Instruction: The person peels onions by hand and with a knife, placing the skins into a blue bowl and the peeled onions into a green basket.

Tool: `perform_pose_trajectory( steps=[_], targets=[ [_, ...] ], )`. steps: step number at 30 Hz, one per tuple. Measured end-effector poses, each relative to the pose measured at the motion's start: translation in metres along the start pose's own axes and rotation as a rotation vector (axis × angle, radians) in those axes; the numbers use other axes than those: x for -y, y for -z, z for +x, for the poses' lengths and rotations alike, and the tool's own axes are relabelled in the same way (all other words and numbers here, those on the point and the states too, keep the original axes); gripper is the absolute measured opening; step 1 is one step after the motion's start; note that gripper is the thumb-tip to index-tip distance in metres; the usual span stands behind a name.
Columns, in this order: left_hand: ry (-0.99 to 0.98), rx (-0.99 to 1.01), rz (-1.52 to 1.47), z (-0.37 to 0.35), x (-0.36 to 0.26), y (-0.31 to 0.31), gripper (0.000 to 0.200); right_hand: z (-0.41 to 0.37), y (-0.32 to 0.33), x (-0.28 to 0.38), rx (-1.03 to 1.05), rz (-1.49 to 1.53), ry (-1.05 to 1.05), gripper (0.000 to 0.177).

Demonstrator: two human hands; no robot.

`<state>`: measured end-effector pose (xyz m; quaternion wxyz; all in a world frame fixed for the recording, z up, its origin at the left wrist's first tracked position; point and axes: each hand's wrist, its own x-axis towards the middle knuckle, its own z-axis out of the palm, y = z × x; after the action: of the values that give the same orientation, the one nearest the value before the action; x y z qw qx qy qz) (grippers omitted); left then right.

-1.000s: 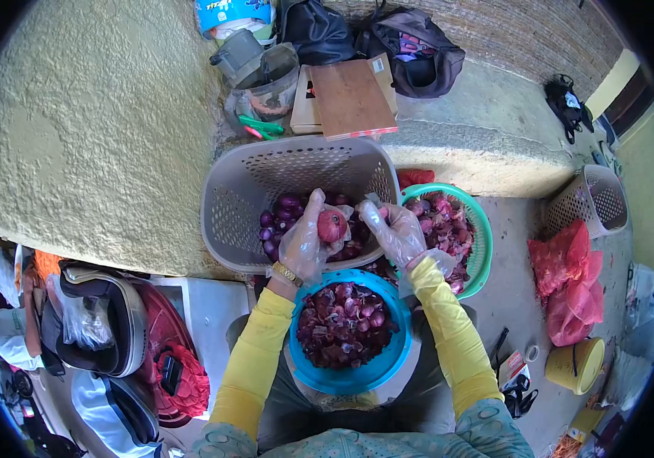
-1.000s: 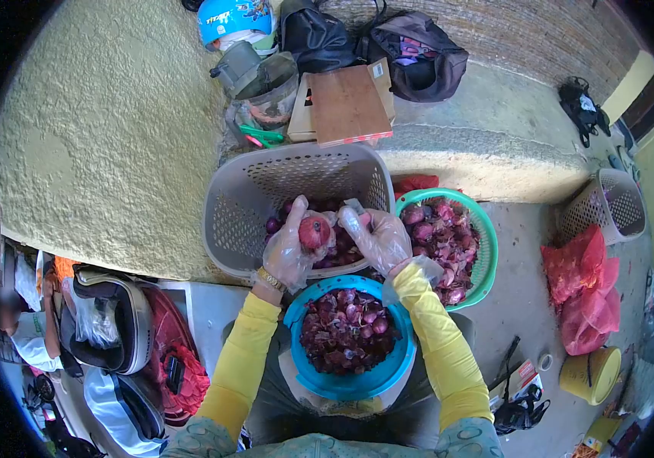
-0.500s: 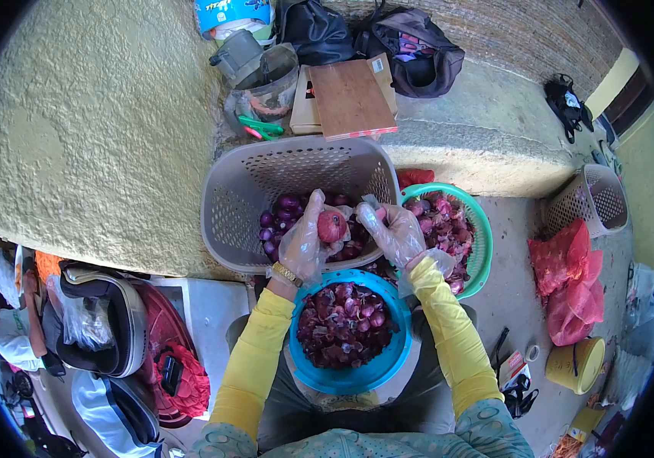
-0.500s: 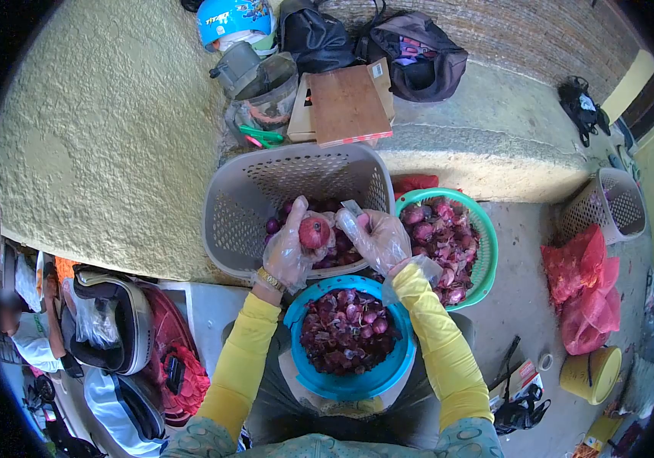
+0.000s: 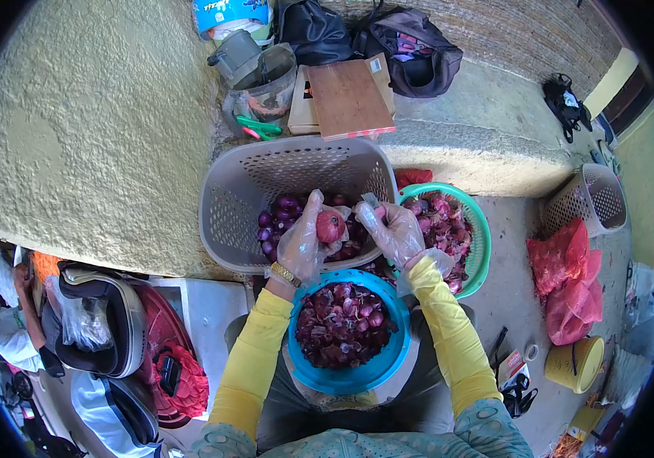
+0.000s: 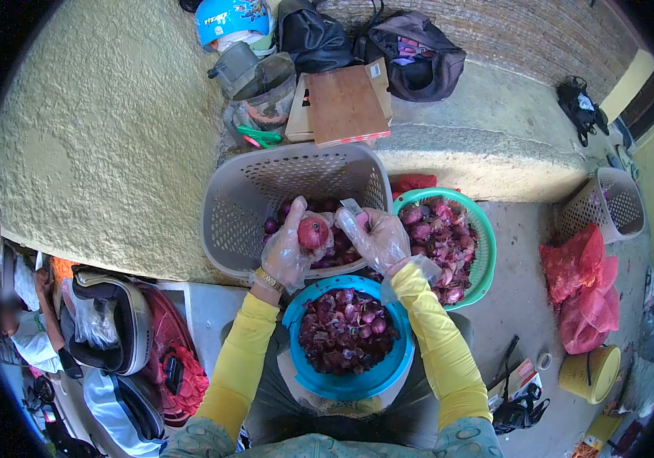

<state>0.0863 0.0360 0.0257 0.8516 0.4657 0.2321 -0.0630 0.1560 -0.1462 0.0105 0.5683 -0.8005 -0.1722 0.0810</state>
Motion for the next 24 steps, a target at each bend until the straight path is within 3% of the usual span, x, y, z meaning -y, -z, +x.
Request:
perform_pose_trajectory(
  steps=[24],
  targets=[
    [0.002,0.02,0.048,0.0019,0.0035,0.0021,0.06,-0.0012,0.0014,0.0036,0.007,-0.012,0.014,0.053]
  ],
)
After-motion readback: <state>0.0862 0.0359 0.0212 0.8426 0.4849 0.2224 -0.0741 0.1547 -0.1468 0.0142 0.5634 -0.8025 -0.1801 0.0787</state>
